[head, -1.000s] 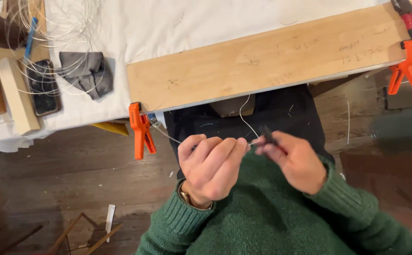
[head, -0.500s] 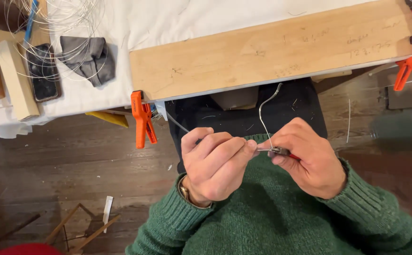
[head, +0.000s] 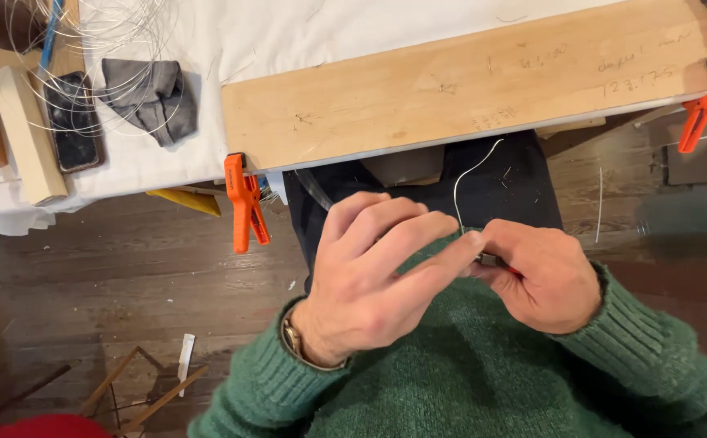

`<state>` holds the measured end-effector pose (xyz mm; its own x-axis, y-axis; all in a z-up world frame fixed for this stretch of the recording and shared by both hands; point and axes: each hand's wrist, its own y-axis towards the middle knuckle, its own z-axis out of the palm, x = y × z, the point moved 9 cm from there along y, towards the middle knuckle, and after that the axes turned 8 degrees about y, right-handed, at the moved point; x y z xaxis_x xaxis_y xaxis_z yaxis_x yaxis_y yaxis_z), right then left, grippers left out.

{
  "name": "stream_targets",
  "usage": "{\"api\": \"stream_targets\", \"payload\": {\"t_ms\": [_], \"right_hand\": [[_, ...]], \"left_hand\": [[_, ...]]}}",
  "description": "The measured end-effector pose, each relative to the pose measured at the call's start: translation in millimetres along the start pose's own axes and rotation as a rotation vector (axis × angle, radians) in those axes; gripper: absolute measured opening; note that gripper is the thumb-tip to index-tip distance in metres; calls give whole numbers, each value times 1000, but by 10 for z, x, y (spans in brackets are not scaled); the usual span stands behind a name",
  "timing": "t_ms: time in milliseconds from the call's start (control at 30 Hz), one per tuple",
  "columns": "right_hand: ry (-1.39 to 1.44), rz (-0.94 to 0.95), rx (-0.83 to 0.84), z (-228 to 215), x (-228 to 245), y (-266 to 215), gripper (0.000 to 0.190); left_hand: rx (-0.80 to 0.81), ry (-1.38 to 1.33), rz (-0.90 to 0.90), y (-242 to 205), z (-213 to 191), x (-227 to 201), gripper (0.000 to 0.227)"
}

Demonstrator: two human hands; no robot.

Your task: The recorder is using wire cutters to bend and shape thin metal wire at a workbench.

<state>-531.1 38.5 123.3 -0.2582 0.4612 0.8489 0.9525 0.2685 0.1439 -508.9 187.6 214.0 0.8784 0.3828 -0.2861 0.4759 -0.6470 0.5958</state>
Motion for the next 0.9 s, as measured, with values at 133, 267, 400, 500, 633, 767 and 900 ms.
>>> {"api": "stream_targets", "payload": {"t_ms": [133, 267, 400, 500, 633, 767, 900], "right_hand": [[-32, -49, -1, -62, 36, 0, 14], [-97, -121, -23, -110, 127, -4, 14], [-93, -107, -61, -86, 44, 33, 12], [15, -11, -119, -114, -99, -43, 9], [109, -30, -177, -139, -131, -61, 14], [108, -22, -168, -80, -126, -90, 17], [55, -36, -204, -145, -109, -61, 15]], "left_hand": [[23, 3, 59, 84, -57, -4, 35], [75, -20, 84, 139, -27, 44, 26], [64, 8, 51, 351, -79, 44, 22], [-118, -70, -185, 36, -57, 179, 31], [-114, -168, -437, -143, 128, 373, 32], [-57, -171, -367, -115, 282, 299, 28], [-45, -173, -271, -101, 344, 224, 20]]}}
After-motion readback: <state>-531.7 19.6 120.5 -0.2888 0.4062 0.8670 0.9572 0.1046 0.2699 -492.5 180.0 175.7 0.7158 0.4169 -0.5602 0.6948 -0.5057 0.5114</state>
